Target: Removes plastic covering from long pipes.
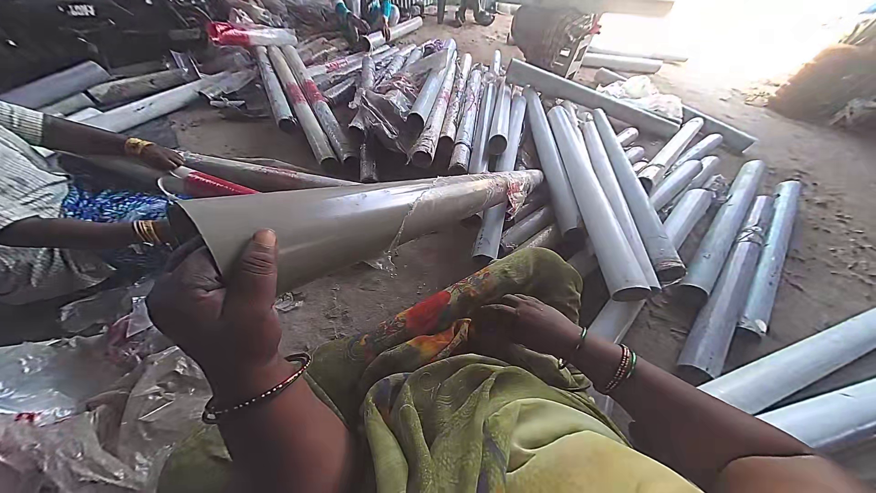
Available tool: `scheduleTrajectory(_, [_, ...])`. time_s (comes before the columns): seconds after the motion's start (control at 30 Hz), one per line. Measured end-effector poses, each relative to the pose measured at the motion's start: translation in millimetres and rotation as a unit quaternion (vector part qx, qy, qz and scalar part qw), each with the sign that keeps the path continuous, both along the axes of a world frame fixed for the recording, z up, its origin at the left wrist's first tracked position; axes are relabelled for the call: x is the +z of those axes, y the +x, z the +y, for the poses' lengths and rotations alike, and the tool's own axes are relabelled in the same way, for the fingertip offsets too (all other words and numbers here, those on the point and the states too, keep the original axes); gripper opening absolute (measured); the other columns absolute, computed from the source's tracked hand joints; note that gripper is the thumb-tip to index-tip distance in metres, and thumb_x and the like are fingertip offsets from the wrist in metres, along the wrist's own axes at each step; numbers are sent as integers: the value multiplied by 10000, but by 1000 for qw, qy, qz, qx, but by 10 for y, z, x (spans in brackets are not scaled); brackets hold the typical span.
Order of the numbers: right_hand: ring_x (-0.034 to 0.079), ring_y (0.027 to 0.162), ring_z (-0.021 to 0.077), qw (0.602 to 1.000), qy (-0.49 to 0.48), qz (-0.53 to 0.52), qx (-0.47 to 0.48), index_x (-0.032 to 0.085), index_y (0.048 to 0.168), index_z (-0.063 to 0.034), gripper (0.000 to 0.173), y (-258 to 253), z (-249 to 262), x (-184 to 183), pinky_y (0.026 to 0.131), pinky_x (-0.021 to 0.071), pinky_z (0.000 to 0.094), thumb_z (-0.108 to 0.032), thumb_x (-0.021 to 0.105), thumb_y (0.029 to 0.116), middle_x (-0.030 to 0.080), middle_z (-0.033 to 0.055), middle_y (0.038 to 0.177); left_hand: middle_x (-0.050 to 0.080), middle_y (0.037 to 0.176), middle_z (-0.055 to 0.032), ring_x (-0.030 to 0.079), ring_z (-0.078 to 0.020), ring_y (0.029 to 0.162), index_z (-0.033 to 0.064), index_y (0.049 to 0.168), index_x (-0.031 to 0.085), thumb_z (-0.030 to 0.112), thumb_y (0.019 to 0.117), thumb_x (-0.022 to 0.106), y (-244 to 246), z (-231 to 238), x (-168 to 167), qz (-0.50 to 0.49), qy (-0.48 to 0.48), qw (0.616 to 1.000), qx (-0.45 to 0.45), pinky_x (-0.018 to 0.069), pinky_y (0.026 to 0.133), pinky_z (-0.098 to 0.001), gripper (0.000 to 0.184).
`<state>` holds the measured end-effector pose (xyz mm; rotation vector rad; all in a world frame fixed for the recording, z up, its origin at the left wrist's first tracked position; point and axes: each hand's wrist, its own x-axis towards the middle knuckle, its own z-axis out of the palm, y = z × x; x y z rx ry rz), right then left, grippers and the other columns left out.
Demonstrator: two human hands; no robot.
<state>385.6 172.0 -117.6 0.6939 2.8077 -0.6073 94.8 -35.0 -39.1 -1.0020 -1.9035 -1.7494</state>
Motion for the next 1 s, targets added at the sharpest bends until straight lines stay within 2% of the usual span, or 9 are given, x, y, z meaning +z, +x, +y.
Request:
scheduleTrajectory(0.13, [593, 1271, 336, 986, -64, -1, -153, 486, 1503, -129, 536, -76, -6, 64, 1063, 457, 549, -320, 605, 1017, 599, 176, 1391, 670, 951, 36, 639, 53, 910, 29, 940, 696, 316, 964, 654, -8, 2, -21, 15, 12, 1000, 1, 532, 844, -168, 291])
scheduleTrajectory(0.3, [537, 1333, 388, 981, -77, -11, -179, 325, 1600, -82, 678, -70, -37, 77, 1115, 413, 543, -265, 621, 1019, 524, 240, 1460, 661, 947, 24, 624, 55, 893, 24, 931, 694, 349, 967, 643, -46, -4, -51, 19, 0, 1000, 4, 519, 831, -170, 330])
scheduleTrajectory(0.4, [505, 1358, 400, 981, -34, 1, -189, 379, 1578, -72, 627, -89, -92, 164, 1117, 413, 542, -289, 601, 1034, 522, 240, 1454, 668, 947, 43, 633, 72, 907, 25, 935, 692, 311, 971, 644, 9, 3, -13, 25, 13, 1000, -2, 528, 838, -157, 292])
scheduleTrajectory(0.5, [598, 1238, 398, 978, 4, 148, -149, 565, 1432, -28, 455, -92, -118, 153, 1049, 471, 544, -230, 595, 1027, 640, 230, 1296, 652, 922, 63, 614, 100, 884, 24, 898, 679, 286, 967, 636, 92, 9, 46, 29, 8, 1000, 8, 509, 817, -127, 274])
scheduleTrajectory(0.67, [663, 1117, 239, 942, -158, 277, -103, 594, 1372, 6, 389, -514, -175, 176, 952, 538, 362, -147, 593, 1014, 671, 188, 1244, 659, 900, 49, 603, 117, 878, 6, 826, 687, 221, 951, 640, 279, 19, 136, 54, 20, 998, 13, 497, 810, -108, 253])
scheduleTrajectory(0.8, [630, 1207, 204, 921, -282, 256, -81, 450, 1490, 31, 548, -1069, -273, 237, 993, 511, 312, -131, 633, 999, 599, 203, 1387, 672, 865, 33, 602, 120, 862, 15, 785, 684, 241, 950, 640, 471, 16, 193, 73, 20, 997, 12, 487, 802, -97, 283])
scheduleTrajectory(0.83, [633, 1199, 173, 912, -305, 256, -96, 436, 1481, 45, 560, -1197, -314, 270, 984, 512, 285, -105, 650, 986, 594, 204, 1392, 664, 843, 37, 595, 119, 850, 22, 772, 680, 253, 958, 633, 517, 13, 203, 79, 18, 997, 11, 478, 795, -98, 300])
scheduleTrajectory(0.9, [616, 1085, 72, 875, -359, 280, -166, 501, 1359, 80, 389, -1424, -393, 305, 939, 493, 211, -23, 606, 999, 627, 159, 1248, 645, 778, 44, 583, 118, 796, 29, 741, 674, 275, 966, 622, 602, 13, 228, 91, 18, 996, 8, 464, 745, -88, 337])
scheduleTrajectory(1.0, [564, 1032, 76, 744, -499, 357, -265, 487, 1309, 59, 263, -1658, -345, 146, 907, 489, 209, 31, 369, 1075, 559, 112, 1139, 653, 773, 6, 593, 95, 812, 17, 733, 678, 270, 967, 621, 711, 2, 258, 105, 20, 994, -3, 463, 755, -84, 350])
